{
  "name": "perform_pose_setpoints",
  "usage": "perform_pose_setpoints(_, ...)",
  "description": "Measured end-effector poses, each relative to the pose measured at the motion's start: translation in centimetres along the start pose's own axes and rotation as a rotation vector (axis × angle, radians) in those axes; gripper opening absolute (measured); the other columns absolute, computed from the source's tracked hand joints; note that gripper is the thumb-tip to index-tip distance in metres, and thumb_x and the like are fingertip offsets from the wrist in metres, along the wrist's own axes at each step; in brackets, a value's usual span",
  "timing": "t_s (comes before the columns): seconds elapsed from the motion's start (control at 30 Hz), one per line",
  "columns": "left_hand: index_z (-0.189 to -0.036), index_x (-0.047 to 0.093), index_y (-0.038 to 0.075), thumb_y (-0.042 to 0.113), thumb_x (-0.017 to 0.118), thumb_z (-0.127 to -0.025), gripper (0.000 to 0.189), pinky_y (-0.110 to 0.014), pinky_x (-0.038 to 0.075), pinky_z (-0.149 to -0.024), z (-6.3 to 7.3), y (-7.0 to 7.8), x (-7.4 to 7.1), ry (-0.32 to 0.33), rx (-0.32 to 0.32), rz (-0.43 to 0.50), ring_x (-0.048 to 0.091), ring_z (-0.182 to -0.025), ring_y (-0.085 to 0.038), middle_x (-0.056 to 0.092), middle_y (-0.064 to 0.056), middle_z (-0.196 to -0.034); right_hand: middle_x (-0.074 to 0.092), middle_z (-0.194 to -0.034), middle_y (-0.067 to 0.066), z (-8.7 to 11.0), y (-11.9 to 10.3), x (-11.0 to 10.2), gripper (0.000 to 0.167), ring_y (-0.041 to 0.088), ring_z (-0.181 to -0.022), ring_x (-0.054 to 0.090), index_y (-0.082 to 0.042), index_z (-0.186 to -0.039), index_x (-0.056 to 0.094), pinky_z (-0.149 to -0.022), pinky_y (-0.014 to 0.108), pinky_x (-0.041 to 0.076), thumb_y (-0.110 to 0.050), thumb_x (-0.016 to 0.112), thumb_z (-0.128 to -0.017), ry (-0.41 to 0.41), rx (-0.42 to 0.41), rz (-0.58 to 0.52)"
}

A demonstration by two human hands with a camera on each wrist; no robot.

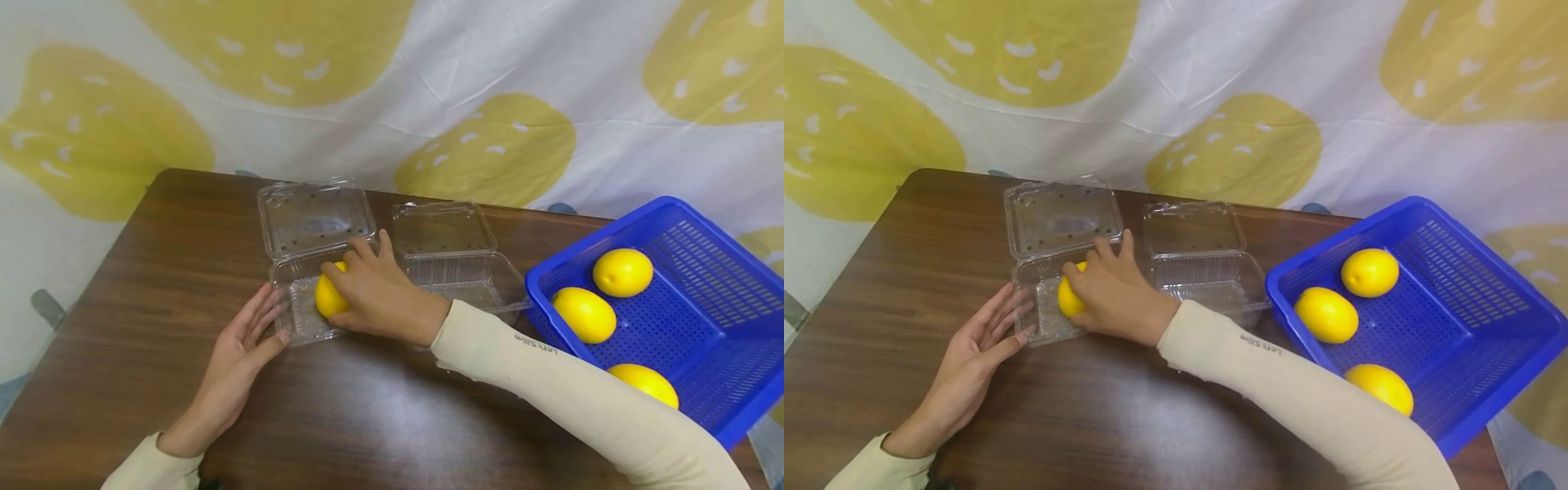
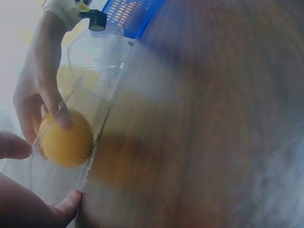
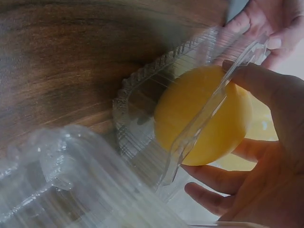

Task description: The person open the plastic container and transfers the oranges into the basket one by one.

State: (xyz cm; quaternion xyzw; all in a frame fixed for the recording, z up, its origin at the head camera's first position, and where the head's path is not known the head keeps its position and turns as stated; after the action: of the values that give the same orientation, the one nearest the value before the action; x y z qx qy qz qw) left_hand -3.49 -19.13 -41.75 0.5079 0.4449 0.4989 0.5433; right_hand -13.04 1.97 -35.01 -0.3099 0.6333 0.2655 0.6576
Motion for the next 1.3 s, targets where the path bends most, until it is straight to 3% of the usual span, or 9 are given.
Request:
perform_pose_setpoints(0.3, -0.175, 0.024, 0.007, 0.0, 0.065, -0.107, 0.08, -0.013, 0.043, -0.116, 0.1, 0.1, 0.1, 0.001, -0.002, -0.013, 0.036, -0.16, -0.031, 0.035, -0.014, -0.178, 0.075, -0.125, 0.016, 0.2, -0.2, -0.4, 0.07, 0.04, -0.146, 0.048, -0.013, -0.142, 0.066, -0.124, 0.083, 0.026, -0.055, 0.085, -0.09, 0.047, 0.01, 0.015)
perform_pose_setpoints(0.5, -0.175, 0.024, 0.008, 0.0, 0.065, -0.107, 0.08, -0.013, 0.044, -0.116, 0.1, 0.1, 0.1, 0.002, 0.008, -0.007, 0.038, -0.159, -0.028, 0.034, -0.016, -0.178, 0.074, -0.127, 0.013, 0.8, -0.1, -1.6, 0.072, 0.04, -0.144, 0.049, -0.014, -0.145, 0.065, -0.123, 0.082, 0.028, -0.056, 0.084, -0.09, 0.107, 0.008, 0.007)
perform_pose_setpoints(0.7, -0.175, 0.025, 0.009, 0.0, 0.065, -0.107, 0.08, -0.014, 0.044, -0.116, 0.2, 0.1, 0.1, -0.001, 0.016, -0.002, 0.04, -0.157, -0.023, 0.033, -0.017, -0.178, 0.073, -0.133, 0.012, 1.5, 0.5, -2.9, 0.075, 0.039, -0.148, 0.045, -0.015, -0.148, 0.065, -0.126, 0.081, 0.023, -0.056, 0.086, -0.089, 0.128, 0.023, -0.032)
perform_pose_setpoints(1.3, -0.175, 0.025, 0.006, -0.003, 0.065, -0.106, 0.08, -0.016, 0.045, -0.116, 0.1, 0.1, 0.2, 0.01, 0.027, 0.013, 0.043, -0.154, -0.016, 0.034, -0.019, -0.177, 0.073, -0.129, 0.013, 5.3, 4.2, -6.3, 0.073, 0.04, -0.148, 0.044, -0.012, -0.144, 0.067, -0.128, 0.08, 0.018, -0.05, 0.09, -0.086, 0.223, 0.083, -0.083)
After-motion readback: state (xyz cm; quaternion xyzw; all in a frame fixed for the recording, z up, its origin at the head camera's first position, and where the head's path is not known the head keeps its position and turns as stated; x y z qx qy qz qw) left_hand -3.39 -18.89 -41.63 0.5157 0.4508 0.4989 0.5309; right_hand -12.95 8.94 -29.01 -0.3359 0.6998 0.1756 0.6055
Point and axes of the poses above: each hand's wrist, its own z-axis away from the middle knuckle, its own x-axis out of the palm, y = z × x, the point moved 3 cm from there along -z, towards the middle knuckle
